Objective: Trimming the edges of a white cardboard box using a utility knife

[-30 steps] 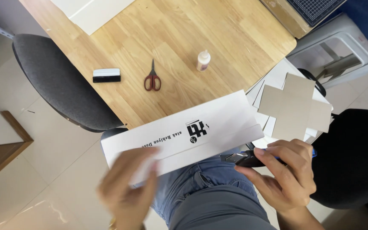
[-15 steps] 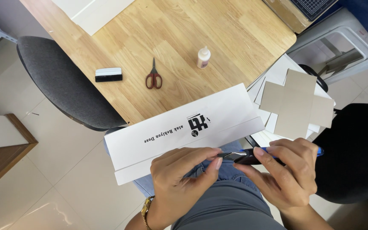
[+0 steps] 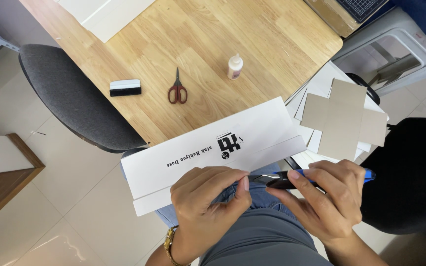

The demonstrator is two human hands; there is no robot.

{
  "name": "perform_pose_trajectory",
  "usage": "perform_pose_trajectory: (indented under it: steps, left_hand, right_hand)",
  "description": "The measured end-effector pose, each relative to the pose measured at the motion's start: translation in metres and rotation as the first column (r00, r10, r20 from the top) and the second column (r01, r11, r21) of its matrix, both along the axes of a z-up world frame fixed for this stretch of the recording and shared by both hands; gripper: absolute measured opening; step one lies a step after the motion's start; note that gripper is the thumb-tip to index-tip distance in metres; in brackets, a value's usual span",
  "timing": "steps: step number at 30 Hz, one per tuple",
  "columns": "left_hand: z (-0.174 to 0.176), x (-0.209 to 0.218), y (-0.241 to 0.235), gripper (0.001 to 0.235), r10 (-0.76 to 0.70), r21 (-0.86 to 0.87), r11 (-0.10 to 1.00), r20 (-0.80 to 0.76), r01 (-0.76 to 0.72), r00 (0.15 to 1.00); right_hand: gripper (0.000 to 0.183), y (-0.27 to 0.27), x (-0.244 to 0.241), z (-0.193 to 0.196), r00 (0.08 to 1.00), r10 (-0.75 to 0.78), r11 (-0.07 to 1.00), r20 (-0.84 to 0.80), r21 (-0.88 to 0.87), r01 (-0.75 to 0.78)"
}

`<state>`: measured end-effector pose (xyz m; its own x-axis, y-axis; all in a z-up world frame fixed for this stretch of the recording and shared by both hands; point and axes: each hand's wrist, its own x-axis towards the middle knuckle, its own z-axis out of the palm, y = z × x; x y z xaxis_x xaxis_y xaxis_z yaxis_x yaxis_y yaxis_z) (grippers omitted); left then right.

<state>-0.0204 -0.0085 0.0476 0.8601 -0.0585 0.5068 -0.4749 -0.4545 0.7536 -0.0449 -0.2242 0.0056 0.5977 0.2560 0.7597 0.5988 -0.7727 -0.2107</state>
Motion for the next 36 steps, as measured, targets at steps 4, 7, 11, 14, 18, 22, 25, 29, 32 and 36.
perform_pose_trajectory:
  steps: [4,7,11,14,18,22,25,29,32,36]
  left_hand:
    - [0.001,0.002,0.001,0.009,0.012,0.037,0.999,0.027,-0.013,1.0]
    - [0.001,0.004,0.004,0.007,0.053,0.097,0.993,0.094,-0.062,0.994]
    - [-0.002,0.005,0.01,0.007,0.097,0.089,0.99,0.126,-0.108,0.987]
    - [0.0,0.005,0.013,0.008,0.076,0.085,0.993,0.097,-0.084,0.992]
    - [0.002,0.002,0.011,0.011,-0.004,0.093,0.996,-0.002,0.004,1.0]
    - [0.001,0.002,0.009,0.011,-0.001,0.111,0.994,-0.001,0.001,1.0]
    - [0.001,0.003,0.008,0.01,0.005,0.105,0.994,0.006,-0.006,1.0]
    - [0.001,0.003,0.008,0.014,0.023,0.119,0.993,0.019,-0.025,1.0]
    - [0.0,0.003,0.008,0.015,0.033,0.125,0.992,0.023,-0.035,0.999]
    - [0.0,0.005,0.007,0.016,0.033,0.142,0.989,0.036,-0.038,0.999]
  right_hand:
    - [0.046,0.002,0.001,-0.001,1.0,-0.001,1.0,0.011,-0.004,0.001]
    - [0.046,0.001,0.001,-0.001,1.0,-0.011,1.0,-0.005,-0.003,0.011]
    - [0.048,-0.001,0.001,-0.001,1.0,-0.005,1.0,-0.008,-0.012,0.005]
    - [0.048,0.0,0.002,0.0,1.0,-0.005,1.0,-0.016,-0.006,0.005]
    - [0.046,0.002,0.002,-0.001,1.0,-0.006,1.0,-0.017,0.006,0.006]
    - [0.046,0.002,0.004,0.0,1.0,0.001,1.0,-0.011,0.001,-0.001]
    - [0.046,0.002,0.003,0.0,1.0,0.001,1.0,-0.013,-0.005,-0.001]
    - [0.046,0.003,0.004,-0.001,1.0,-0.002,1.0,-0.008,-0.008,0.002]
    - [0.046,0.003,0.004,0.0,1.0,-0.003,1.0,-0.01,-0.01,0.003]
    - [0.047,0.004,0.004,-0.001,1.0,-0.006,1.0,-0.016,-0.017,0.006]
